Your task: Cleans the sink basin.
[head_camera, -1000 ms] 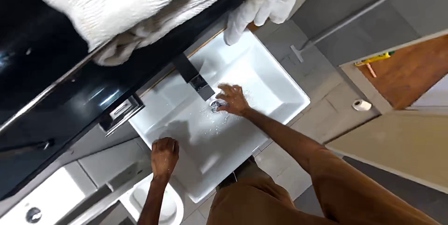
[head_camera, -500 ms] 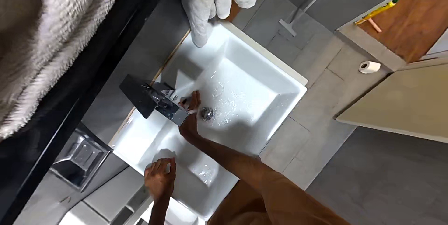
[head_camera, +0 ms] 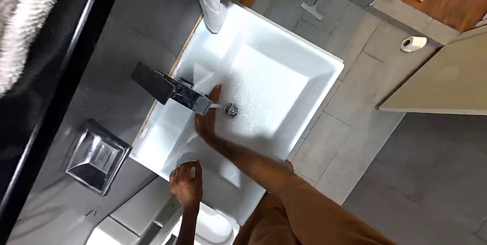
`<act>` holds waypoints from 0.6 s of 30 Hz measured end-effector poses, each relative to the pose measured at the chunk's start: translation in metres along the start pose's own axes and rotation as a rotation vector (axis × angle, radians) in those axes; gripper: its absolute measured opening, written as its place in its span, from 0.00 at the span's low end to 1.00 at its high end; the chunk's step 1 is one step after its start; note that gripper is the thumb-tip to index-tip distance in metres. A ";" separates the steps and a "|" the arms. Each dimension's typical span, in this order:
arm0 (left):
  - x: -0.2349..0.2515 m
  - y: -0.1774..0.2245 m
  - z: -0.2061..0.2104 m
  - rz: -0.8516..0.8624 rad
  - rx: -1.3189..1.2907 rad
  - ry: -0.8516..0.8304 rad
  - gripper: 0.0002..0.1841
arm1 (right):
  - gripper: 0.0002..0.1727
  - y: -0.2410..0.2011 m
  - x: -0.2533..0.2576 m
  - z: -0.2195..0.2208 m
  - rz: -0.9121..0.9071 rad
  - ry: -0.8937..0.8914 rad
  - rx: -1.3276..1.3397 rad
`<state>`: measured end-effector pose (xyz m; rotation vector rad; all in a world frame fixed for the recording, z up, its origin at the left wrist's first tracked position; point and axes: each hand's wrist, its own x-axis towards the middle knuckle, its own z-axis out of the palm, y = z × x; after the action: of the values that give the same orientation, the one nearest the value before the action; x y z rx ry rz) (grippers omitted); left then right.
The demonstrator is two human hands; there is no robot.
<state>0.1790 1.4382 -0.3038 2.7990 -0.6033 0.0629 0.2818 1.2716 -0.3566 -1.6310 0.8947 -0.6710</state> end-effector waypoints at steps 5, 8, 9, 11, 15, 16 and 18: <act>-0.001 -0.002 0.000 -0.045 -0.099 0.031 0.15 | 0.51 -0.004 -0.042 -0.029 0.088 -0.371 -0.170; -0.001 0.000 0.000 -0.038 -0.097 0.024 0.15 | 0.51 0.017 -0.019 -0.082 -0.205 -0.732 -0.581; -0.002 0.000 -0.001 -0.041 -0.090 0.013 0.15 | 0.47 0.029 -0.006 -0.099 -0.370 -0.771 -0.678; -0.002 0.001 -0.001 -0.047 -0.072 0.000 0.16 | 0.40 0.052 0.039 -0.129 -0.627 -0.815 -0.755; 0.000 0.002 0.001 -0.070 -0.051 -0.024 0.17 | 0.40 0.064 0.143 -0.180 -0.788 -0.835 -0.844; 0.000 0.002 0.001 -0.071 -0.048 -0.023 0.17 | 0.41 0.064 0.167 -0.186 -0.783 -0.831 -0.869; -0.002 0.001 0.000 -0.066 -0.037 -0.029 0.18 | 0.42 0.064 0.206 -0.194 -0.754 -0.766 -0.939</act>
<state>0.1770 1.4378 -0.3031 2.7854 -0.5130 -0.0017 0.2262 0.9878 -0.3787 -2.8326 -0.0673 0.0010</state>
